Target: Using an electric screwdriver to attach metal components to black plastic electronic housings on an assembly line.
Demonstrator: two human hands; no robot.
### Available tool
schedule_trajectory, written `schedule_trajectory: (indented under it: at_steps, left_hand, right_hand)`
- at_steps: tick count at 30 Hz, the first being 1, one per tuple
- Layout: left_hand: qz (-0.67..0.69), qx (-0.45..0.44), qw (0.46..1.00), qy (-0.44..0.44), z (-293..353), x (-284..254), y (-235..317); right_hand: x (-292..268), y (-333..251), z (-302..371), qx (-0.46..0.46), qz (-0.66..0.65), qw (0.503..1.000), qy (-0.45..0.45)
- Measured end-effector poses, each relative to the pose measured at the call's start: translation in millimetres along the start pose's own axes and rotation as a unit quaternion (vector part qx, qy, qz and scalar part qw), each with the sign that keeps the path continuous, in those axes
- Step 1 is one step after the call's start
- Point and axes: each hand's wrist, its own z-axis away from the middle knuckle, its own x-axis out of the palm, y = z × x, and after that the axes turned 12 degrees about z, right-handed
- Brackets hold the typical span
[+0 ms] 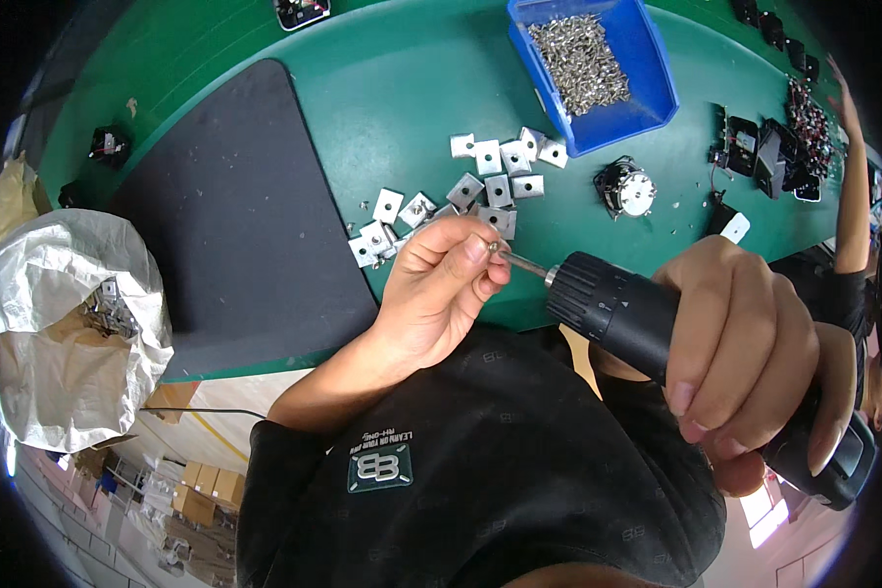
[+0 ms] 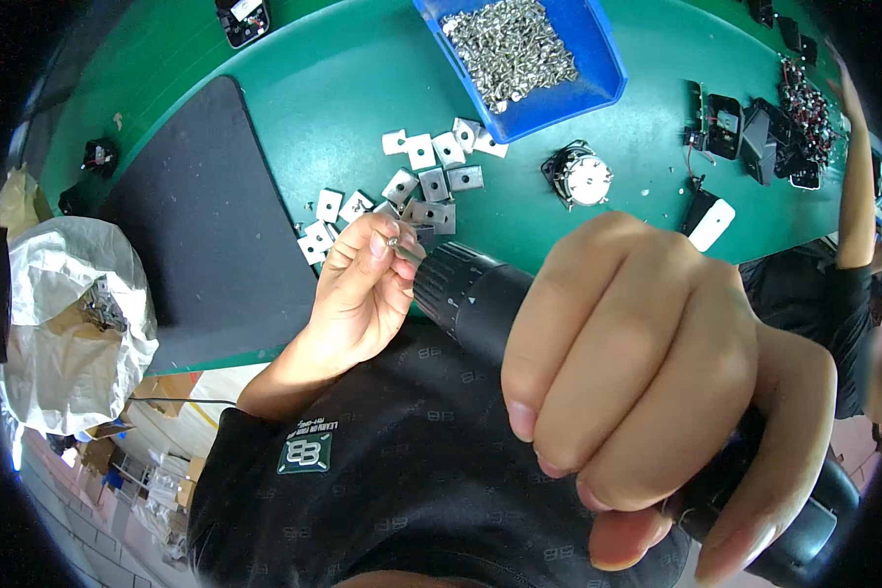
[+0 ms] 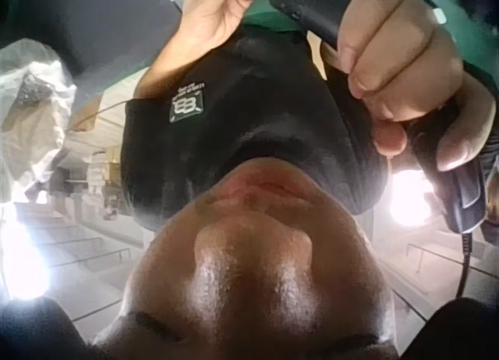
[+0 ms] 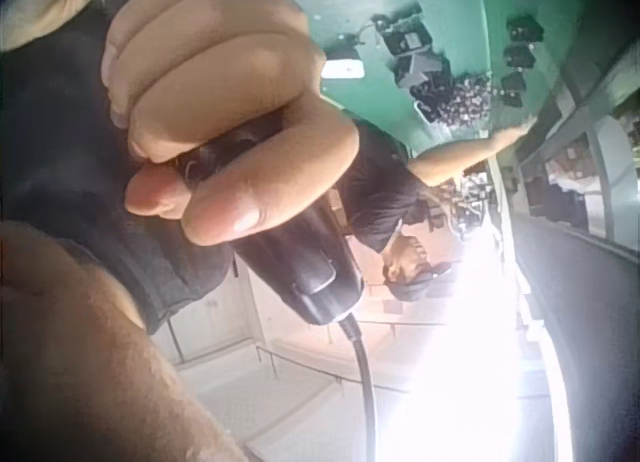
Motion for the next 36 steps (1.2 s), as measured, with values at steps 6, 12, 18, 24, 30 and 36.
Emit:
schedule_trajectory:
  at_steps: [6,12,18,24,30,36]
  left_hand:
    - [0.008,-0.019,1.000,-0.020,-1,-5,0]
    - [-0.056,-0.007,0.998,-0.039,1,-9,5]
    - [-0.194,0.045,0.978,-0.063,3,-13,10]
    - [-0.224,0.089,0.967,-0.085,5,-18,8]
    - [-0.281,0.144,0.940,-0.131,2,-18,8]
    - [-0.326,0.145,0.928,-0.105,6,-15,10]
  right_hand:
    - [-2,-18,8,0.046,0.049,0.998,-0.014]
    - [-4,-34,9,0.092,0.091,0.991,-0.032]
    - [-6,-34,9,0.120,0.069,0.989,-0.043]
    - [-2,-35,14,0.129,0.076,0.988,-0.040]
    - [-6,-37,11,0.133,0.063,0.988,-0.052]
    - [-8,-36,13,0.144,0.059,0.985,-0.074]
